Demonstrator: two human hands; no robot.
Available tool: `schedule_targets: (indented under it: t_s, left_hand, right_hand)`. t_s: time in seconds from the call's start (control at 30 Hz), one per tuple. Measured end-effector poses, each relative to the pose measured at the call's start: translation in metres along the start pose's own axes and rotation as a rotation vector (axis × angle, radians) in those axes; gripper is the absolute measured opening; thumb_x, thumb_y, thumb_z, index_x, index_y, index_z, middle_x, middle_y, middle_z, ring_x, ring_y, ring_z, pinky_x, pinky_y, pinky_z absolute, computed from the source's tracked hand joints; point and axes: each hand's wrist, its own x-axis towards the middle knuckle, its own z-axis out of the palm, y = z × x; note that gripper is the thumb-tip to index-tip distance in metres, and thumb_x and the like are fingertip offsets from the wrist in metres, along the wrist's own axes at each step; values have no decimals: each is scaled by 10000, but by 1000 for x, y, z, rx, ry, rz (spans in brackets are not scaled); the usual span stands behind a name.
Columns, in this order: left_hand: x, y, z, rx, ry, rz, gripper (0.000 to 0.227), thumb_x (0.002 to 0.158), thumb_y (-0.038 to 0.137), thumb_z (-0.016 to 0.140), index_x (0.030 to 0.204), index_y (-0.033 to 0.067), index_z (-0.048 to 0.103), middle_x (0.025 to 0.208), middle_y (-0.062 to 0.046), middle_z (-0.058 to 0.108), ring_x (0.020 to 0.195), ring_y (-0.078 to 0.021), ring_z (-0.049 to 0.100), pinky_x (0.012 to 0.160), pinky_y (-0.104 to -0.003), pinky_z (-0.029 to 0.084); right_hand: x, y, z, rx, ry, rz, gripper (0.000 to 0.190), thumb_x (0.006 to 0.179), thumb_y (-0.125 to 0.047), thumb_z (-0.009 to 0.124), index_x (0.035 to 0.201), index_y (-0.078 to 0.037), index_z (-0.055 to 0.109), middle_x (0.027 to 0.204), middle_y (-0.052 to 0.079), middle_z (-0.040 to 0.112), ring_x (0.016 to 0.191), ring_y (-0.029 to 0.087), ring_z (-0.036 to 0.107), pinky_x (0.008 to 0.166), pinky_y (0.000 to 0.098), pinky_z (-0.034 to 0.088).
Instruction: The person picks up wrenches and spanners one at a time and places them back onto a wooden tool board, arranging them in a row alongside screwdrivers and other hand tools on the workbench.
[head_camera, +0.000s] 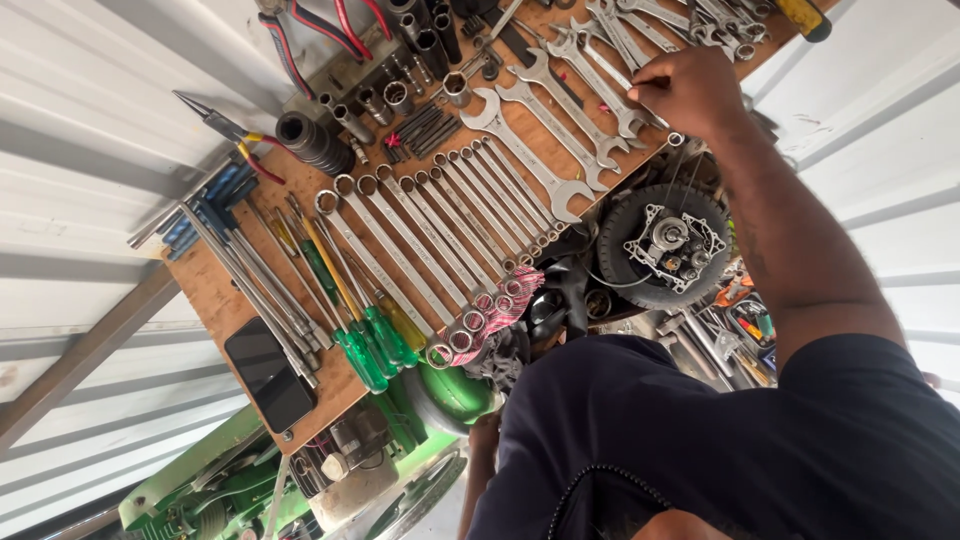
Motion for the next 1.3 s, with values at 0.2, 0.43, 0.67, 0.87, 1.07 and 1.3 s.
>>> schedule_targets:
  t_s: [0.2, 0.43, 0.67, 0.87, 1.07, 1.3]
  left_hand:
    - [13, 3, 3, -224, -96, 56, 479, 907, 380, 710, 1227, 25, 745, 1032, -137, 803, 884, -224, 765, 792, -363, 627]
    - [-4, 17, -2, 135, 28, 56, 511, 876, 472, 712, 1242, 119, 762, 1161, -113, 789, 1068, -233, 732, 953, -360, 532]
    - [-7, 13, -4, 112, 47, 22, 498, 874, 465, 702, 1228, 122, 769, 1162, -93, 787, 1092, -241, 731, 973, -363, 533]
    - [-9, 6, 1, 2, 46, 0, 486, 868, 418, 718, 1214, 78, 757, 1104, -94, 808, 1042, -231, 748, 948, -359, 544]
    - [-9, 1, 5, 21, 49, -2, 484, 870, 419, 714, 1229, 98, 760, 1116, -96, 794, 1042, -222, 745, 956, -369, 549]
    - [-13, -6, 10, 65, 34, 5, 478, 884, 453, 675, 1218, 123, 771, 1112, -73, 803, 1067, -219, 739, 978, -371, 524]
  right_hand:
    - [-1, -6, 7, -162, 98, -39, 154, 951, -277, 830, 1080, -192, 835, 954, 33, 782, 752, 233, 725, 722, 386, 573]
    - [2, -14, 9, -284, 69, 13, 106, 984, -266, 786, 1060, -210, 835, 888, 30, 783, 719, 228, 722, 721, 410, 571]
    - [5, -2, 12, -211, 52, 8, 104, 1009, -265, 781, 1083, -203, 820, 917, 29, 782, 720, 200, 726, 747, 390, 571]
    - [0, -6, 9, -218, 186, -152, 85, 968, -236, 852, 1032, -183, 835, 934, 42, 782, 764, 209, 723, 736, 376, 571]
    - [5, -3, 5, -99, 159, -84, 120, 952, -249, 878, 1043, -183, 836, 902, 41, 777, 719, 197, 723, 714, 360, 575]
    - [12, 9, 7, -90, 140, -149, 115, 962, -257, 891, 1025, -176, 841, 904, 44, 776, 744, 197, 726, 717, 353, 577]
